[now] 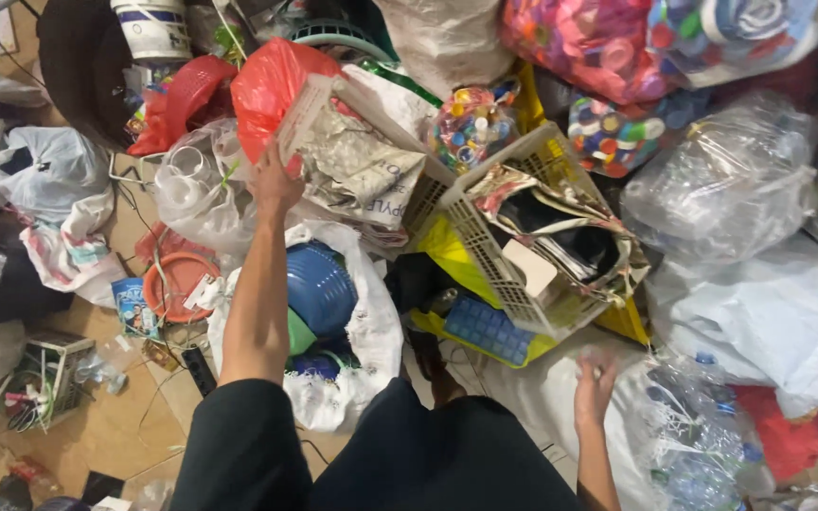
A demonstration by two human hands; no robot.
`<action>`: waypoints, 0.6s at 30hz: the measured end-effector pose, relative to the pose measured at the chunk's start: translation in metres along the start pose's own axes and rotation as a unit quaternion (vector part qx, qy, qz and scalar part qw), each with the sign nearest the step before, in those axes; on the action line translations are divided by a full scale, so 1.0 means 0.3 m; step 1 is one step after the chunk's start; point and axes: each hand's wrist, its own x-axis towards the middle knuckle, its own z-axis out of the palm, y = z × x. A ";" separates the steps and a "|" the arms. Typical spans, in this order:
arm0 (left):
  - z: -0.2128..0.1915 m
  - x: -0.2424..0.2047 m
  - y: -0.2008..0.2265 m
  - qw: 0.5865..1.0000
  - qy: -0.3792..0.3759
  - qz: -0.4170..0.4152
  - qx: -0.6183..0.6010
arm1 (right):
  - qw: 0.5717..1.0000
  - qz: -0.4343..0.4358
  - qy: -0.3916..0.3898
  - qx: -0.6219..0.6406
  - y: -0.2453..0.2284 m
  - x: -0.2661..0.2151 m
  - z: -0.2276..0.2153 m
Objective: The person sorts through a cluttered pile of household items in a storage area. They pick up and examine various objects including a white plastic container, a blue ice cube tray, an orange plastic lid, a decorative bowl, and a patterned tote bag, placing some items into a large white sack.
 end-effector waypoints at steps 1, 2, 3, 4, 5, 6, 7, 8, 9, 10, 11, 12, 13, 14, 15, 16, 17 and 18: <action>0.047 0.009 -0.077 1.000 0.001 -0.003 -0.002 | 1.000 -0.001 -0.001 -0.003 0.027 -0.030 -0.014; 0.102 0.031 -0.141 1.000 -0.011 0.004 -0.018 | 0.999 -0.006 -0.007 -0.034 0.053 -0.053 -0.026; 0.157 0.051 -0.201 0.999 -0.023 0.010 -0.034 | 0.998 -0.010 -0.012 -0.066 0.077 -0.076 -0.043; 0.172 0.036 -0.199 0.999 -0.023 0.011 -0.035 | 0.998 -0.011 -0.012 -0.066 0.100 -0.091 -0.039; 0.187 0.017 -0.194 1.000 0.021 0.016 0.012 | 0.997 0.015 -0.014 -0.074 0.123 -0.106 -0.039; 0.206 -0.002 -0.184 0.996 0.063 0.023 0.058 | 0.996 0.042 -0.014 -0.082 0.152 -0.133 -0.044; 0.141 -0.061 -0.115 0.996 0.061 0.026 0.056 | 0.996 0.042 -0.010 -0.080 0.187 -0.135 -0.024; 0.094 -0.097 -0.022 0.995 0.008 -0.024 0.096 | 0.994 0.058 -0.011 -0.088 0.227 -0.148 -0.005; 0.046 -0.137 0.069 0.987 -0.045 -0.072 0.138 | 0.993 0.075 -0.011 -0.096 0.267 -0.157 0.012; 0.050 -0.167 0.116 0.988 -0.051 -0.061 0.133 | 0.993 0.076 0.002 -0.093 0.291 -0.165 0.028; 0.051 -0.199 0.157 0.986 0.006 -0.042 0.159 | 0.992 0.064 -0.030 -0.109 0.316 -0.173 0.046; 0.033 -0.238 0.175 0.979 0.068 -0.031 0.188 | 0.988 0.050 -0.072 -0.127 0.341 -0.164 0.079; 0.041 -0.245 0.187 0.980 0.068 -0.029 0.185 | 0.988 0.049 -0.069 -0.126 0.299 -0.176 0.114; 0.035 -0.258 0.184 0.985 0.060 -0.021 0.162 | 0.974 0.018 -0.108 -0.197 0.251 -0.179 0.158; 0.026 -0.271 0.179 0.989 0.051 -0.013 0.138 | 0.952 -0.012 -0.146 -0.267 0.204 -0.188 0.203; 0.015 -0.268 0.153 0.988 0.057 -0.024 0.142 | 0.949 -0.017 -0.158 -0.271 0.177 -0.185 0.232; 0.003 -0.264 0.126 0.994 0.038 -0.015 0.100 | 0.947 -0.020 -0.182 -0.263 0.150 -0.184 0.262; 0.007 -0.235 0.119 0.998 0.020 0.000 0.052 | 0.947 -0.025 -0.198 -0.253 0.116 -0.166 0.296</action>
